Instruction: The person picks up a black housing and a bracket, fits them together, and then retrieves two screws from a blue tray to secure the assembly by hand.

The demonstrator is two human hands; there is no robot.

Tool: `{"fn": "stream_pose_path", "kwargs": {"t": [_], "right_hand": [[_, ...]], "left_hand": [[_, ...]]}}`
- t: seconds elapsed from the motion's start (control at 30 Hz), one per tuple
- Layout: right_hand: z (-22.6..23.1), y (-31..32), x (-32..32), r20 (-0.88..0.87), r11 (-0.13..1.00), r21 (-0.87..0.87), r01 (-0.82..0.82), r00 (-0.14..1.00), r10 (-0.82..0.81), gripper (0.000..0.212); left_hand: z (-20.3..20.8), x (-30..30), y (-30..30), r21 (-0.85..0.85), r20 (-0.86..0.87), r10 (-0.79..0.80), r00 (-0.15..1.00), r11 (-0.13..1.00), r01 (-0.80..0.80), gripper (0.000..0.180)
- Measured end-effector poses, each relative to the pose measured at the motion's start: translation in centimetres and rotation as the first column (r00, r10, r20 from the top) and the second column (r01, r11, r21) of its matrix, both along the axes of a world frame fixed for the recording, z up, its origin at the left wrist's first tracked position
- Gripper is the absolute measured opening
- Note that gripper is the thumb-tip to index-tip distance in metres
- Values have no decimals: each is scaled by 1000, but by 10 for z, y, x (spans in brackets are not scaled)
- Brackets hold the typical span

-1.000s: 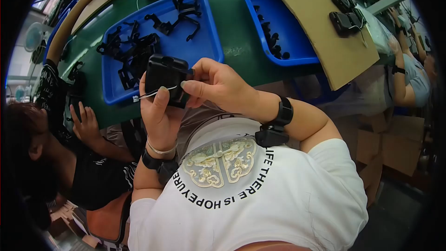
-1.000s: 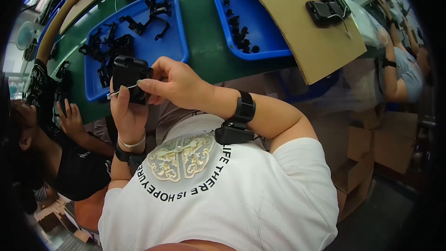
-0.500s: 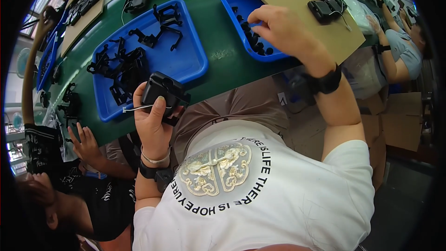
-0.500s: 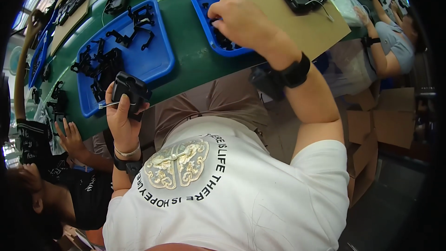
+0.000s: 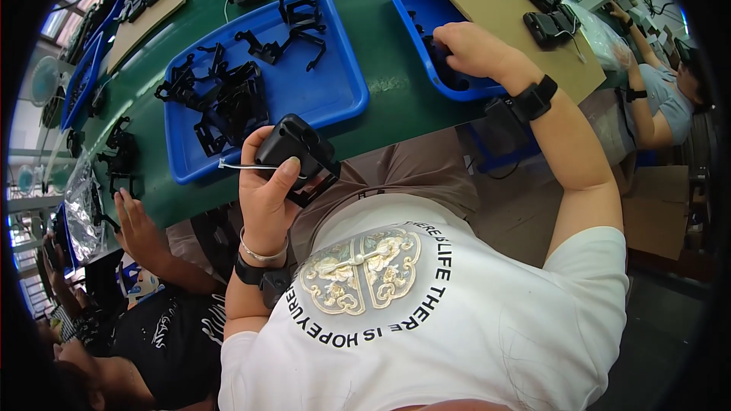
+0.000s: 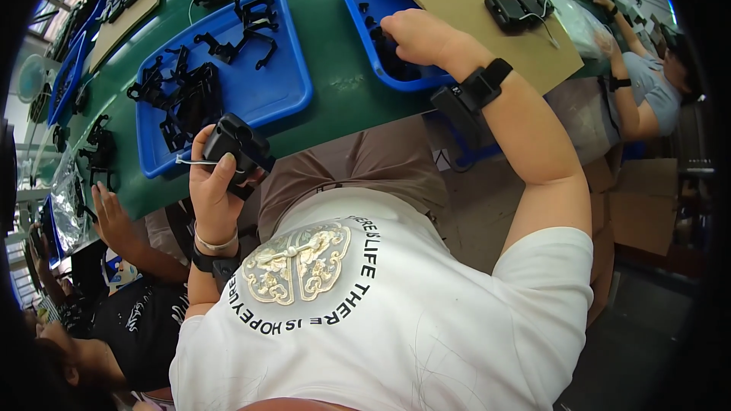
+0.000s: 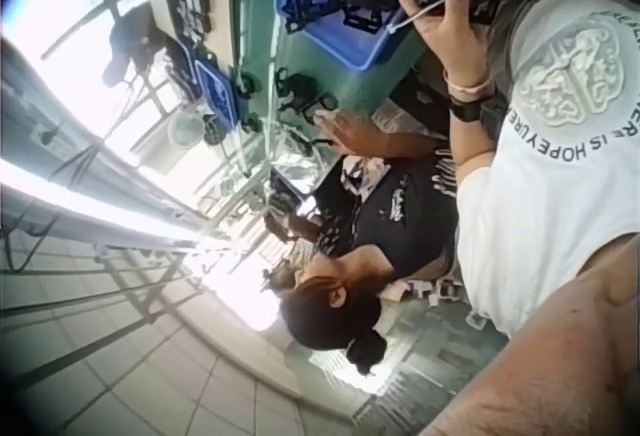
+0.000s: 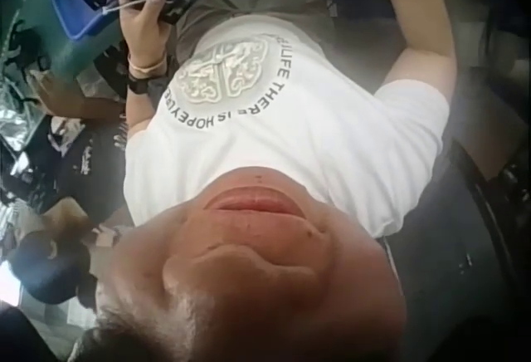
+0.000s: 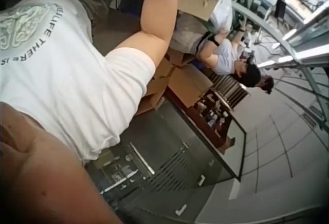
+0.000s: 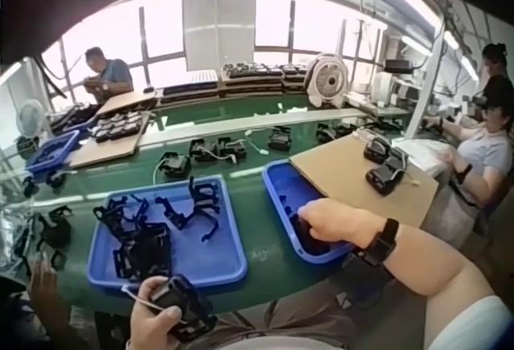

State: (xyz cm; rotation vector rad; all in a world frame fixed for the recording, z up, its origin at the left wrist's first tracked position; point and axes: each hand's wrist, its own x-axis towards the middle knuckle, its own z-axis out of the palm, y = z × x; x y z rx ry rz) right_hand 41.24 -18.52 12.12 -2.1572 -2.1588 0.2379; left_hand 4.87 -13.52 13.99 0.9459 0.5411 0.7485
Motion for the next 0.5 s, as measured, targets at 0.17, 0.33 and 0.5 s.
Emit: {"fn": "stream_pose_path", "kwargs": {"t": [0.17, 0.33, 0.5], "right_hand": [[34, -21, -1, -201, 950, 310, 45, 979, 19, 20], [71, -42, -78, -640, 946, 298, 128, 762, 98, 18], [55, -33, -145, -713, 867, 496, -37, 552, 432, 23]], "left_hand": [[-4, -2, 3, -40, 1, 23, 1000, 999, -22, 46], [-4, -2, 2, -75, 19, -1, 1000, 997, 2, 49], [-1, -3, -1, -11, 46, -88, 995, 996, 89, 52]]}}
